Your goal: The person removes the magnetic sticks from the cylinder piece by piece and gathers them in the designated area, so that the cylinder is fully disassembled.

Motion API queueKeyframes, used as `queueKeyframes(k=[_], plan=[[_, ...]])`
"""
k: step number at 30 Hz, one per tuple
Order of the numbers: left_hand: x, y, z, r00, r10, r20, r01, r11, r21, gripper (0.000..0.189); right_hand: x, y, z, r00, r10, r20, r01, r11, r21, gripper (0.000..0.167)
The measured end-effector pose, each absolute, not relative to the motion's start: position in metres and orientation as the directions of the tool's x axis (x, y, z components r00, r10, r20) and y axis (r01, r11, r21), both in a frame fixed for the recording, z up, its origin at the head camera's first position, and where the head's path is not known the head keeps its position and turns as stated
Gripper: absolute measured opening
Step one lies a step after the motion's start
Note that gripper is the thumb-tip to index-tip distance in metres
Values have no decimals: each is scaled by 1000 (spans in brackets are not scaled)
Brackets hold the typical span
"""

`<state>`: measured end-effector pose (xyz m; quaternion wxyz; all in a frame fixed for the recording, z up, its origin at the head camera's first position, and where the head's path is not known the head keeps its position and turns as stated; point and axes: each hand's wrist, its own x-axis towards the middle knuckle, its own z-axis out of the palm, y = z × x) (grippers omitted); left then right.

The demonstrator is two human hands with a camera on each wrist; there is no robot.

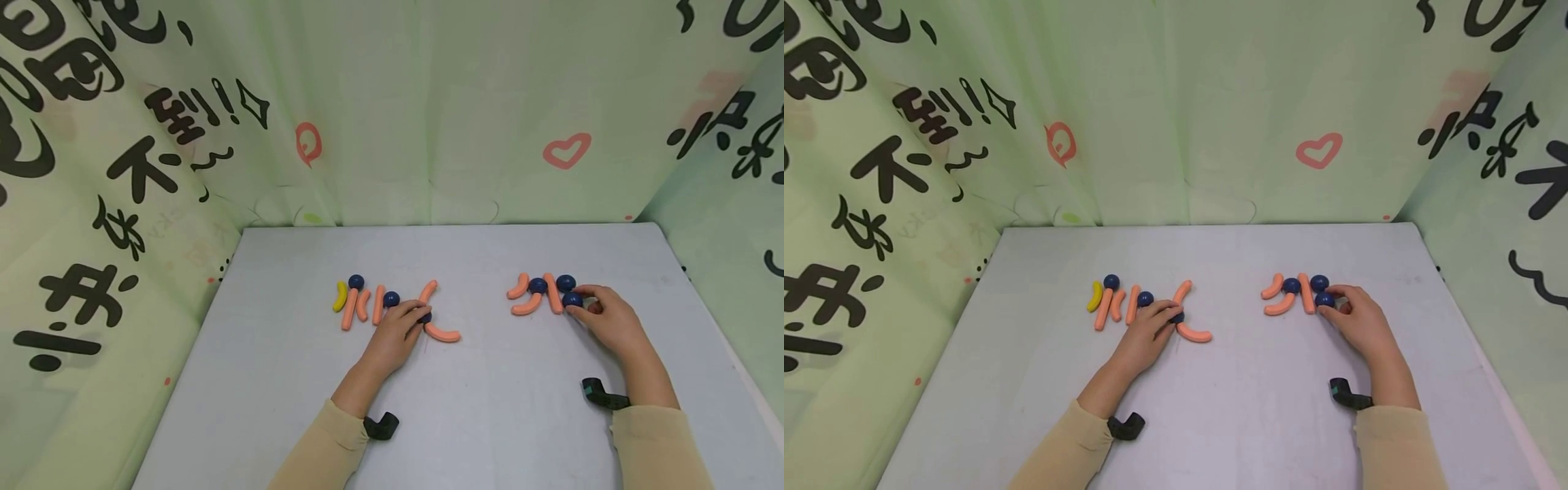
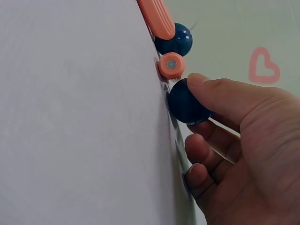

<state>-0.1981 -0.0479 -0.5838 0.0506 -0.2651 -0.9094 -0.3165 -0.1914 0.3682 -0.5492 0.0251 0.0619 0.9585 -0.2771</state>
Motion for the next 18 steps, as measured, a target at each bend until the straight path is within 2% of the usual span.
queueKeyframes(k=[5, 11, 14, 18], plan=[[-198, -47, -584, -864, 448, 232, 495, 668, 555, 37, -189, 369, -548, -992, 104, -65, 122, 838, -532, 59], [-198, -47, -584, -862, 447, 240, 498, 659, 563, 38, -185, 362, -534, -994, 103, 41, 66, 848, -525, 50], [-198, -48, -583, -862, 447, 238, 497, 660, 564, 38, -185, 350, -525, -993, 81, 87, 23, 847, -531, 45], [-197, -48, -583, -861, 449, 240, 500, 659, 562, 38, -187, 328, -519, -987, -17, 159, -102, 832, -545, 37]])
